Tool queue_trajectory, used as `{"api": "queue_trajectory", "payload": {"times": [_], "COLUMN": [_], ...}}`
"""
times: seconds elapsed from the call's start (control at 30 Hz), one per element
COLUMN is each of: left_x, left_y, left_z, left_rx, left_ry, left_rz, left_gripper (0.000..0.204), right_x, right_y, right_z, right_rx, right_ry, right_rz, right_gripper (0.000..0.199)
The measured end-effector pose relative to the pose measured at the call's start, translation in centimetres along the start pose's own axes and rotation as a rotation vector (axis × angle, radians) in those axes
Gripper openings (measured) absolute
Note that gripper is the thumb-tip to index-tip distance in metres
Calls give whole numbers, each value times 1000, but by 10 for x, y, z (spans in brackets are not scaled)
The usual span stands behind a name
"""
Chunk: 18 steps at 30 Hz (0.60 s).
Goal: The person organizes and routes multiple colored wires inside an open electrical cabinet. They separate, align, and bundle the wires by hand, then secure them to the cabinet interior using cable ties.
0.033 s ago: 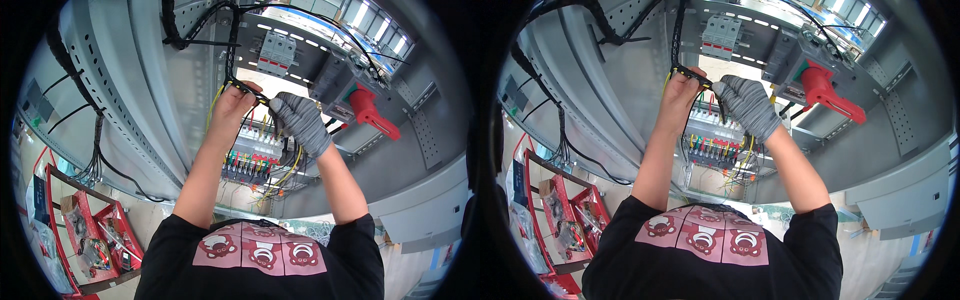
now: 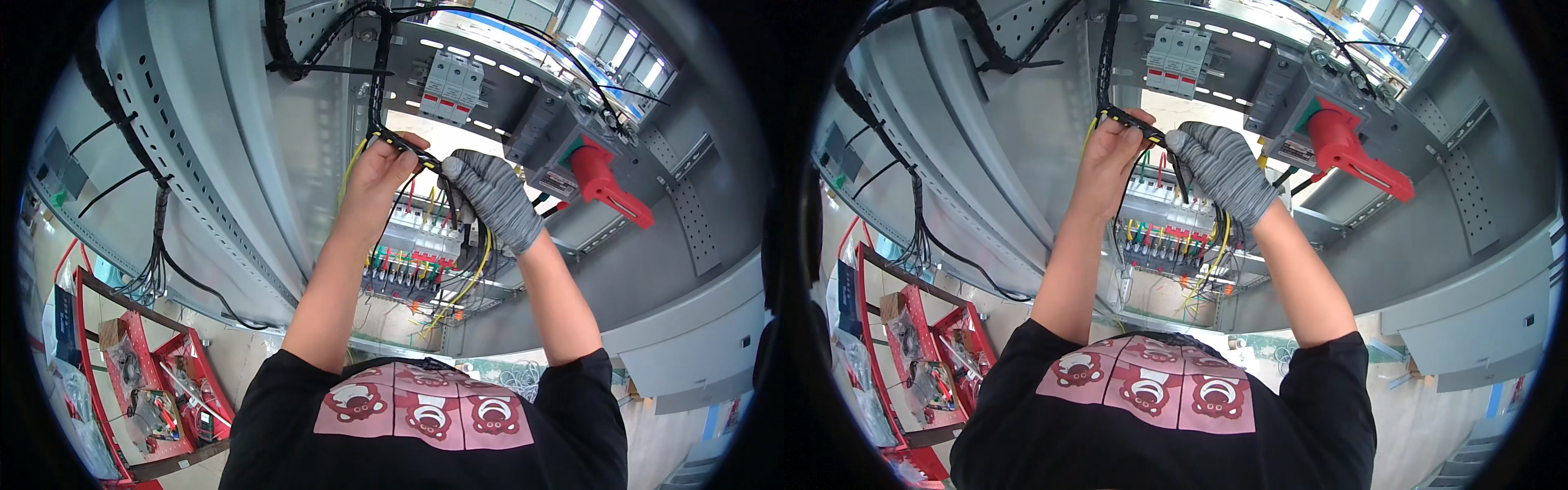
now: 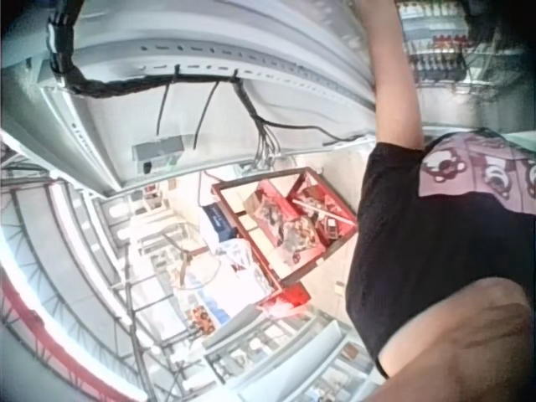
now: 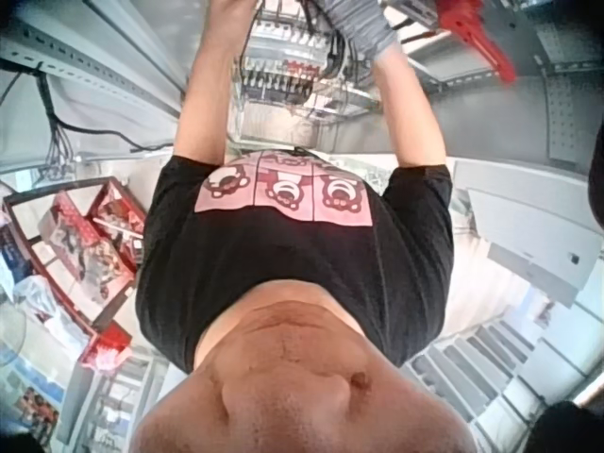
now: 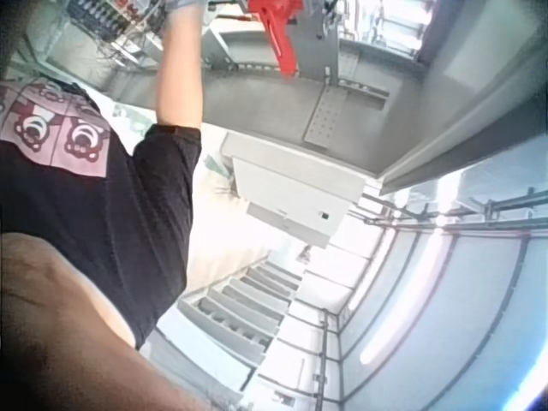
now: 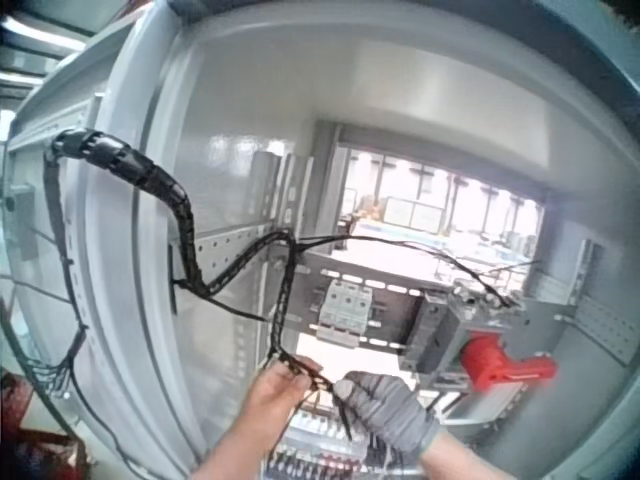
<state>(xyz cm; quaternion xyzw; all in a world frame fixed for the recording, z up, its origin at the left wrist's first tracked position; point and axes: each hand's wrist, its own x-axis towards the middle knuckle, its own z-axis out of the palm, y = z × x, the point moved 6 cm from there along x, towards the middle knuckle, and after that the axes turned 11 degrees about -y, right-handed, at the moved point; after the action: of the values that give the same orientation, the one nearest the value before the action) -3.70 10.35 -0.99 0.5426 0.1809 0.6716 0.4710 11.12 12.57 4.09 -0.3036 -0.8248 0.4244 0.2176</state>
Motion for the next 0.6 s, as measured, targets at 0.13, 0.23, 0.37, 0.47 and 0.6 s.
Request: {"api": "queue_trajectory", "payload": {"times": [0.13, 0.23, 0.37, 0.47, 0.6], "left_x": [-4, -8, -18, -21, -17], "left_y": [2, -1, -4, 11, 11], "left_z": [-8, -11, -7, 2, -8], "left_rx": [-34, -6, -2, 28, -6], "left_ry": [65, 123, 148, 183, 50], "left_rz": [-3, 24, -33, -19, -55], "left_gripper": [16, 13, 19, 23, 24], "right_x": [6, 17, 29, 25, 34], "right_y": [4, 7, -2, -11, 19], "right_z": [12, 14, 17, 24, 50], "right_rx": [321, 254, 67, 127, 803], "right_ry": [-91, -128, -173, -239, -183], "right_rz": [74, 17, -32, 56, -51], "right_gripper": [27, 28, 31, 33, 37]}}
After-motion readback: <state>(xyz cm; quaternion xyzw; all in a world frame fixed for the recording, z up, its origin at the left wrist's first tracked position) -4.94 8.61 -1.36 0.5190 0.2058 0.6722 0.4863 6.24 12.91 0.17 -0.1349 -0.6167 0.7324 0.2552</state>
